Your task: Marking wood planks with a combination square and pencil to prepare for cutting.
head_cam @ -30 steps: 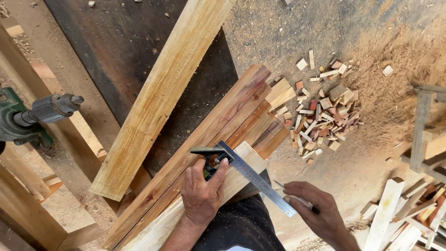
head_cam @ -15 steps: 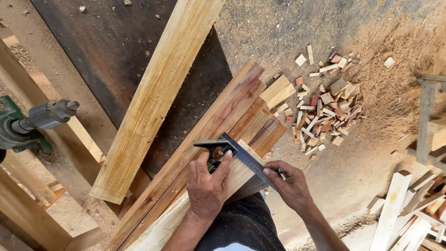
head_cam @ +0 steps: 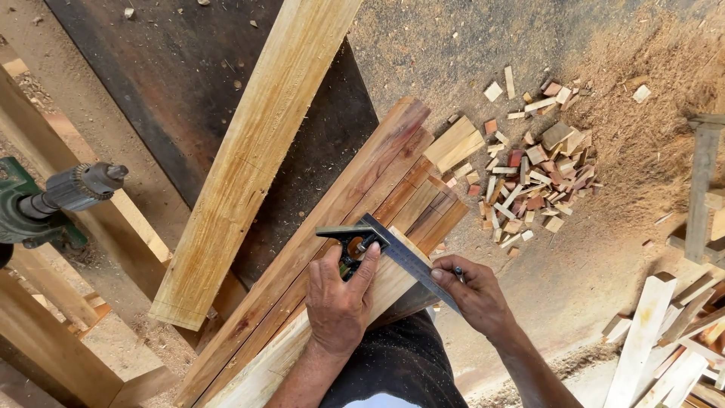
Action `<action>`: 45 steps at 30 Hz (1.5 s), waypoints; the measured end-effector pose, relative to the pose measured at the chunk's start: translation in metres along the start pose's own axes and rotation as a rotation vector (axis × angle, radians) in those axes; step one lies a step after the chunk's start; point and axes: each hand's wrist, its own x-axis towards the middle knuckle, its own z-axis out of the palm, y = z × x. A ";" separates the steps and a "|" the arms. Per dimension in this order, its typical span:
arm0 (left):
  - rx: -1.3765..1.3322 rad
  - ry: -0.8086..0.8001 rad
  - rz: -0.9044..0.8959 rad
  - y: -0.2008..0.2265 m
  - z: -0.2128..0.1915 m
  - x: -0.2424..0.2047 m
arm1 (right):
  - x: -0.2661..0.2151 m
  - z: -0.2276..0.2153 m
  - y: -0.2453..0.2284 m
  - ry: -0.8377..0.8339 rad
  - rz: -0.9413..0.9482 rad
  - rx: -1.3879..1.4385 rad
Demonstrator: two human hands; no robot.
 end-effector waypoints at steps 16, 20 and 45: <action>-0.020 0.015 0.022 0.001 -0.001 0.002 | -0.017 -0.030 -0.059 0.180 -0.742 0.211; -0.008 0.030 0.013 0.002 -0.004 0.004 | -0.008 -0.013 -0.079 0.038 -0.827 -0.038; -0.168 0.292 0.070 0.062 -0.108 -0.017 | -0.019 0.006 0.036 0.123 -0.406 -0.044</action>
